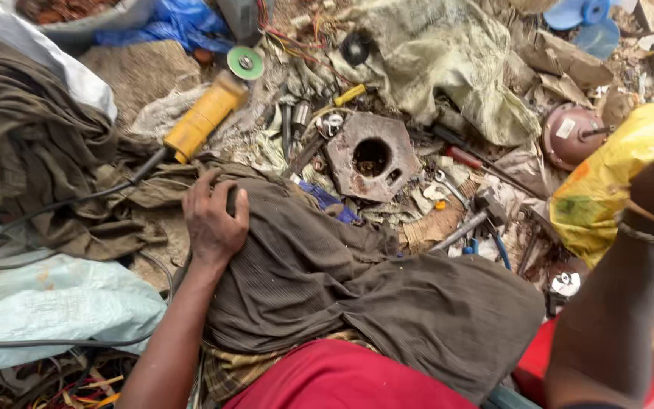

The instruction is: The person sits on the ground and uses a hammer and pliers to break apart a cylindrical metal component, likely a motor or transformer, to extract copper windings. They repeatedly strike the object and pull out wire bundles, placing them aside.

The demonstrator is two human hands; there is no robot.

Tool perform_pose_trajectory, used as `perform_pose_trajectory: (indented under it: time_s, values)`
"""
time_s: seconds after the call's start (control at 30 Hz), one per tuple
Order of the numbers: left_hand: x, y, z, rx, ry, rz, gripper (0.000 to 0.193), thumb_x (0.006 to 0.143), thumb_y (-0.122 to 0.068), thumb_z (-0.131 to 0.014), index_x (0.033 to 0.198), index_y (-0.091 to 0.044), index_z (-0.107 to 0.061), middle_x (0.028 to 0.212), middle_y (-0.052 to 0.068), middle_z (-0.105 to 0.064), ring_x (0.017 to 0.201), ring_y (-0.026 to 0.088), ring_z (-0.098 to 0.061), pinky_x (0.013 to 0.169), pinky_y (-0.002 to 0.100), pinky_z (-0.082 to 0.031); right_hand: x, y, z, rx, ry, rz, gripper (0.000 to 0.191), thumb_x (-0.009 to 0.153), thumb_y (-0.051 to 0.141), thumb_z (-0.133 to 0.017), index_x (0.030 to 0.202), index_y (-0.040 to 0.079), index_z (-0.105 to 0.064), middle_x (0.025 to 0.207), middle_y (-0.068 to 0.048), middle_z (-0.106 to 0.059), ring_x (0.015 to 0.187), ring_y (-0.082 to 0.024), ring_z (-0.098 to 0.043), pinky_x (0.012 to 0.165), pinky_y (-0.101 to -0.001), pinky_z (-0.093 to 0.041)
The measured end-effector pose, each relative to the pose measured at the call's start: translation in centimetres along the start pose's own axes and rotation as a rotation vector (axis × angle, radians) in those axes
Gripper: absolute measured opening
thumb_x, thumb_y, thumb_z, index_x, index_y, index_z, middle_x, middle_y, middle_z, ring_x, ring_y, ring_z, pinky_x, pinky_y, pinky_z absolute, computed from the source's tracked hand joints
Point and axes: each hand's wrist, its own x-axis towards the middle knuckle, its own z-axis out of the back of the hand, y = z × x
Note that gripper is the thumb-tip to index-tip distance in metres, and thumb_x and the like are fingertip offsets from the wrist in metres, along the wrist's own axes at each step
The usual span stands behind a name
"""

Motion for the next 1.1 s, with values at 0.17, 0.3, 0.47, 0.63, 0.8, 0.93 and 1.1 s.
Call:
perform_pose_trajectory:
  time_s: [0.17,0.3,0.47,0.63,0.8,0.93,1.1]
  values:
    - [0.2,-0.2,0.3,-0.002,-0.027,-0.006,0.034,0.098,-0.03,-0.066,0.113,0.0,-0.071,0.132,0.024,-0.06,0.124,0.043,-0.055,0.108,0.056,-0.041,-9.0,4.5,-6.4,-0.192,0.439,-0.062,0.039,0.091,0.0,-0.057,0.129,0.005,-0.056,0.126,-0.023,-0.066,0.071,-0.031,-0.064,0.054,-0.0439,-0.052]
    - [0.5,-1.1,1.0,-0.025,0.06,0.012,0.035,0.1,-0.031,-0.063,0.115,0.0,-0.07,0.132,0.025,-0.06,0.125,0.043,-0.055,0.11,0.056,-0.04,-15.7,6.4,-10.2,-0.237,0.874,0.077,0.037,0.094,-0.003,-0.052,0.13,0.007,-0.054,0.132,-0.023,-0.066,0.061,-0.028,-0.063,0.049,-0.038,-0.052]
    - [0.1,-0.4,0.6,-0.003,-0.012,0.019,0.036,0.1,-0.031,-0.063,0.117,0.0,-0.071,0.132,0.025,-0.06,0.126,0.044,-0.055,0.109,0.056,-0.039,-9.8,6.7,-6.8,-0.09,0.494,0.251,0.024,0.097,-0.002,-0.061,0.119,0.008,-0.067,0.069,-0.012,-0.059,0.053,-0.026,-0.054,0.048,-0.0438,-0.039]
    - [-0.1,0.5,-0.1,-0.013,0.03,0.032,0.035,0.101,-0.031,-0.064,0.116,0.0,-0.07,0.136,0.023,-0.06,0.128,0.041,-0.056,0.112,0.055,-0.039,-4.5,5.1,-2.1,0.186,-0.191,0.081,0.031,0.1,-0.002,-0.052,0.127,0.011,-0.059,0.088,-0.015,-0.061,0.071,-0.031,-0.062,0.06,-0.0443,-0.05]
    - [0.3,-0.1,0.8,-0.018,-0.038,-0.01,0.035,0.097,-0.032,-0.066,0.111,-0.001,-0.071,0.134,0.023,-0.059,0.125,0.042,-0.056,0.11,0.055,-0.04,-11.1,6.0,-8.2,-0.33,0.646,-0.015,0.036,0.108,0.005,-0.044,0.14,0.014,-0.055,0.087,-0.016,-0.059,0.065,-0.032,-0.062,0.053,-0.0473,-0.053]
    - [0.4,-0.6,1.1,-0.047,-0.004,-0.007,0.036,0.097,-0.032,-0.066,0.112,0.001,-0.07,0.135,0.024,-0.059,0.121,0.043,-0.056,0.107,0.055,-0.04,-13.8,6.4,-10.8,-0.335,0.671,0.307,0.055,0.102,0.003,-0.053,0.152,0.024,-0.055,0.093,-0.018,-0.064,0.075,-0.04,-0.064,0.06,-0.0525,-0.05]
    - [0.1,-0.4,0.7,-0.023,-0.031,-0.057,0.034,0.097,-0.031,-0.066,0.112,-0.001,-0.071,0.134,0.023,-0.059,0.126,0.043,-0.056,0.109,0.056,-0.039,-14.0,7.2,-9.3,-0.13,0.615,0.174,0.056,0.079,-0.001,-0.06,0.133,0.016,-0.058,0.108,-0.022,-0.069,0.081,-0.044,-0.066,0.061,-0.0542,-0.05]
